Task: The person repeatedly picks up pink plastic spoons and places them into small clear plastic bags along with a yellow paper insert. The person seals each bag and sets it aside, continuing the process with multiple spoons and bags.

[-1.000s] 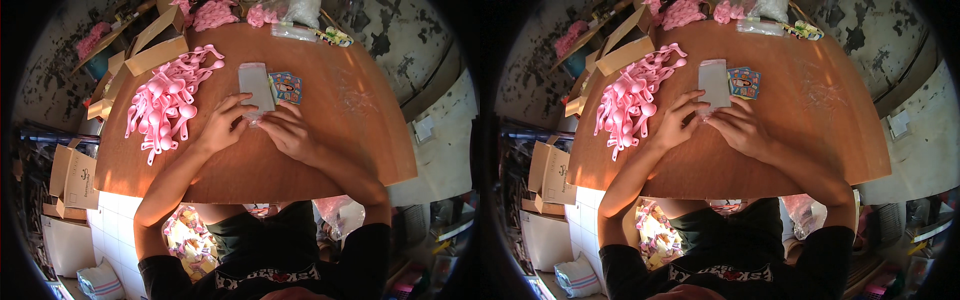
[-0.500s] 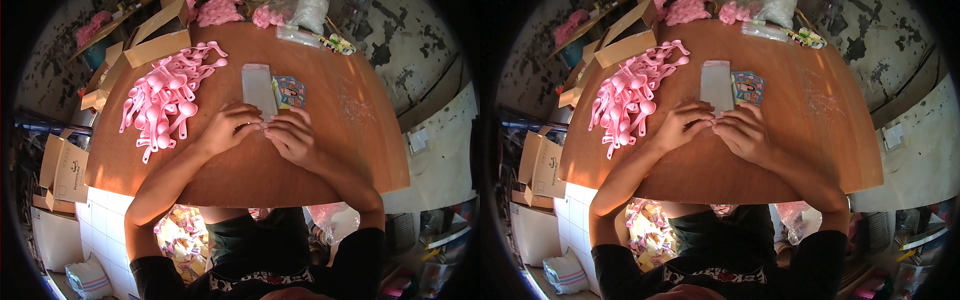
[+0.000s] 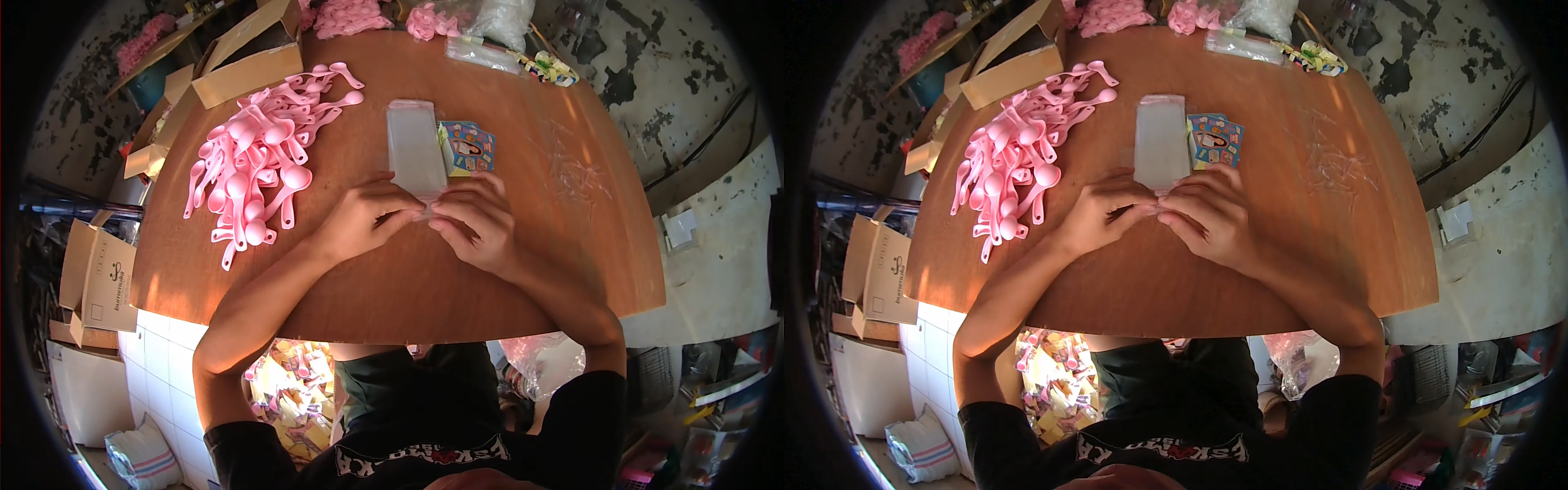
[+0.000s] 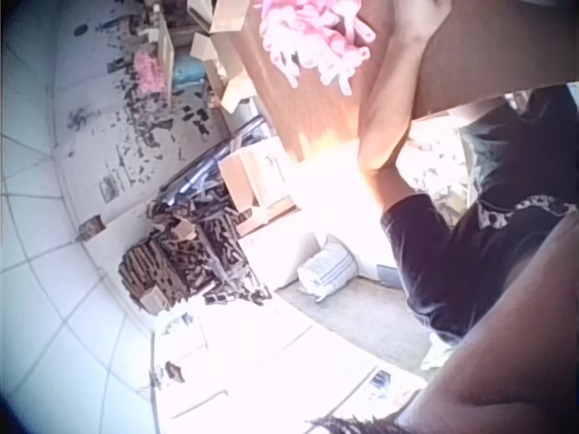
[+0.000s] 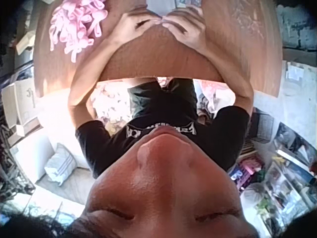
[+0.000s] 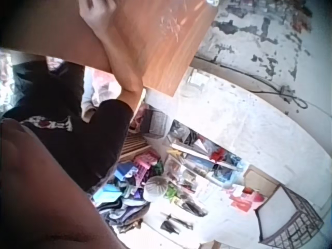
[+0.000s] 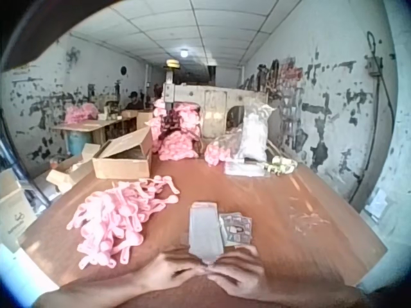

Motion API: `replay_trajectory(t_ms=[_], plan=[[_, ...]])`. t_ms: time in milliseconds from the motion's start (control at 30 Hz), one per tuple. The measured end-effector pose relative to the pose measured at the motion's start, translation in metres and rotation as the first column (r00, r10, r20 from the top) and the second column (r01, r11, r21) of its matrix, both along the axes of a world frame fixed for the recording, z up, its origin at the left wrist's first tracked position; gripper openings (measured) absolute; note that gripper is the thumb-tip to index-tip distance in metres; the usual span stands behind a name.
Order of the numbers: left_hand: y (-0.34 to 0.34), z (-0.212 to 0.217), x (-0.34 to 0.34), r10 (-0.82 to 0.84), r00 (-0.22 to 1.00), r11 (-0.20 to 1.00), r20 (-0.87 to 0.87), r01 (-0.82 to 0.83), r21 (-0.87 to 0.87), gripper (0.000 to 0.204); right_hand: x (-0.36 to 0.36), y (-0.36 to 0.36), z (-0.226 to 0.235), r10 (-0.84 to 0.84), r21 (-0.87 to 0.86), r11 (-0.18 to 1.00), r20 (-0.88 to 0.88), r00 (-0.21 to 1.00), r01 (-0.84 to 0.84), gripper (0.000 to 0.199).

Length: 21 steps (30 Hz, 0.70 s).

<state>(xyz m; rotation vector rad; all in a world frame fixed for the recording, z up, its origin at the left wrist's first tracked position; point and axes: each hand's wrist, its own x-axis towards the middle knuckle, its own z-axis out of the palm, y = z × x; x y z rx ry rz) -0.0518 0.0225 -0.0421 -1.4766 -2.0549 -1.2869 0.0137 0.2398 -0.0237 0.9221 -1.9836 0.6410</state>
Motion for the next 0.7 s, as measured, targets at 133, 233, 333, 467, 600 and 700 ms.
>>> replay_trajectory(t_ms=[133, 233, 333, 467, 600, 700], plan=[[-0.002, 0.009, 0.007, 0.044, 0.992, 0.999, 0.121, -0.045, 0.007, 0.009, -0.010, 0.019, 0.015, -0.108, -0.036, 0.993, 0.111, 0.988, 0.113, 0.025], [-0.006, 0.015, 0.008, 0.149, 0.917, 0.989, 0.371, -0.143, -0.044, 0.011, -0.018, 0.035, 0.020, -0.443, 0.220, 0.887, 0.153, 0.883, 0.407, 0.024], [-0.007, 0.011, 0.006, 0.076, 0.890, 0.984, 0.449, -0.140, 0.111, 0.012, -0.024, 0.050, 0.008, -0.493, 0.293, 0.853, 0.181, 0.851, 0.432, 0.019], [-0.011, 0.016, 0.005, -0.073, 0.778, 0.975, 0.624, -0.075, 0.208, 0.016, -0.030, 0.061, 0.009, -0.423, 0.233, 0.899, 0.239, 0.874, 0.372, 0.015], [-0.014, 0.025, 0.009, -0.055, 0.603, 0.983, 0.796, -0.107, 0.148, 0.023, -0.025, 0.063, 0.028, -0.426, 0.055, 0.905, 0.161, 0.890, 0.423, 0.013], [-0.014, 0.030, 0.017, -0.051, 0.527, 0.984, 0.848, -0.118, 0.133, 0.023, -0.015, 0.055, 0.035, -0.289, -0.293, 0.895, 0.192, 0.938, 0.336, 0.011]])
